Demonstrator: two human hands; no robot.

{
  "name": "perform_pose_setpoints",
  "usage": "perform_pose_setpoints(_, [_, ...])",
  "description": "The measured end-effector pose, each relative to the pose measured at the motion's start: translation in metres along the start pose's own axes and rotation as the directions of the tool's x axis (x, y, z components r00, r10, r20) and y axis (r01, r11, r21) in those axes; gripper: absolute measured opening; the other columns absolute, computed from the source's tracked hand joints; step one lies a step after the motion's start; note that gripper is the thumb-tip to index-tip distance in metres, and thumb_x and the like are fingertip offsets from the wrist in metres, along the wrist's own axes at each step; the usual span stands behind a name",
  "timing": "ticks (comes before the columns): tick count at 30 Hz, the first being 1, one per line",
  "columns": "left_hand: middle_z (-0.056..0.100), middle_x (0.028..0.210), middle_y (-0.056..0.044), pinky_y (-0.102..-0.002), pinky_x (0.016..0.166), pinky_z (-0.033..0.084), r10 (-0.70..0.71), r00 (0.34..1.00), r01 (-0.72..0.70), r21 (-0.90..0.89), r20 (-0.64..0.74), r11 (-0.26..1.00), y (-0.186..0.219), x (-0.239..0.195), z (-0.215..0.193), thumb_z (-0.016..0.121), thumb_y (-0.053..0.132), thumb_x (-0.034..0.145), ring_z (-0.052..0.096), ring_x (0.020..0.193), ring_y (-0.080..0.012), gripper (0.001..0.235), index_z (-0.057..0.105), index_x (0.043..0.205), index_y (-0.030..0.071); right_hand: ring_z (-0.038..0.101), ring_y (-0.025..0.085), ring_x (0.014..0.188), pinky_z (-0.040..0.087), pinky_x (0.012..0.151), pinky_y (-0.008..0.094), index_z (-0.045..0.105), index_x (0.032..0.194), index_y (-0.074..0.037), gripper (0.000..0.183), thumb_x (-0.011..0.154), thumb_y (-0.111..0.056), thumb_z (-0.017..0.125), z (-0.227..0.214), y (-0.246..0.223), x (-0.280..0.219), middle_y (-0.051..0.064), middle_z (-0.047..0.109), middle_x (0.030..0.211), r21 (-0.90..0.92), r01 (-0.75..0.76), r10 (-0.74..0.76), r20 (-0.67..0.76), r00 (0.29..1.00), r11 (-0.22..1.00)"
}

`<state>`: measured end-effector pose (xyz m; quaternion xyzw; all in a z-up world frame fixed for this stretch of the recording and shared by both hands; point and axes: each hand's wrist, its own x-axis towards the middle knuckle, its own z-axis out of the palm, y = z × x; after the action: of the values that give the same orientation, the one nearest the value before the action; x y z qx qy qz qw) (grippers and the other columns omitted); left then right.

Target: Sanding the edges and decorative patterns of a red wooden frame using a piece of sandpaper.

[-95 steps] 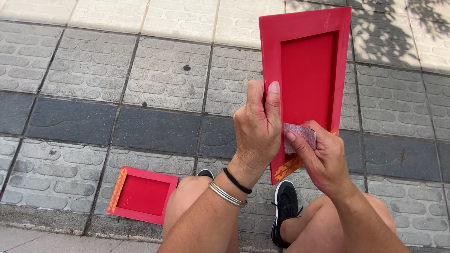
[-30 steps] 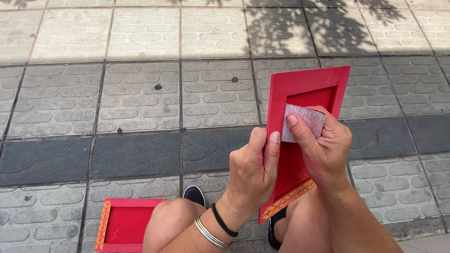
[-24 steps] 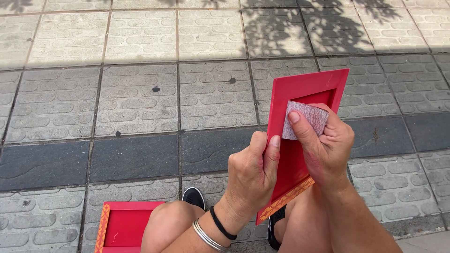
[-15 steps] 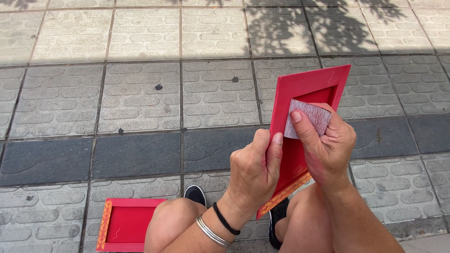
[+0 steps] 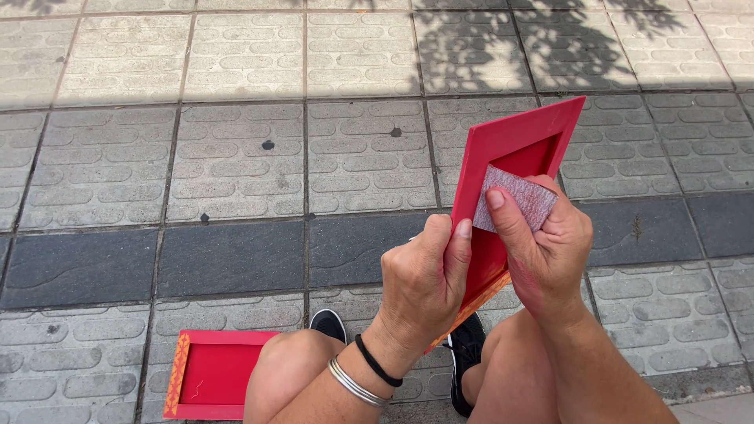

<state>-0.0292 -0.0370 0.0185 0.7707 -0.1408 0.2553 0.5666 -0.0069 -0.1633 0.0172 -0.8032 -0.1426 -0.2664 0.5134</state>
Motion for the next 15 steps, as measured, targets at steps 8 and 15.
perform_pose_setpoints(8, [0.055,0.047,-0.009,-0.026,0.035,0.048,0.008,1.000,-0.008,0.003,-0.026,1.000,0.001,0.003,0.001,0.043,0.017,0.093,0.061,0.039,-0.0220,0.020,0.048,0.075,0.009,0.052,0.012,0.070,0.048,0.067,0.032,0.063,0.083,0.002,0.010,0.089,-0.005,0.062,0.001,-0.005,-0.001,0.013,0.060,0.067,0.000,-0.017,0.017,0.013,1.000,1.000])
perform_pose_setpoints(15, [0.054,0.047,-0.010,-0.028,0.035,0.047,0.050,0.999,-0.048,0.068,-0.018,0.997,0.000,0.003,0.000,0.045,0.017,0.092,0.061,0.041,-0.0244,0.019,0.050,0.076,0.008,0.049,0.010,0.070,0.047,0.067,0.031,0.062,0.081,0.002,0.010,0.088,-0.006,0.063,-0.001,-0.010,0.002,0.012,0.059,0.064,-0.007,-0.040,0.041,0.059,0.997,0.999])
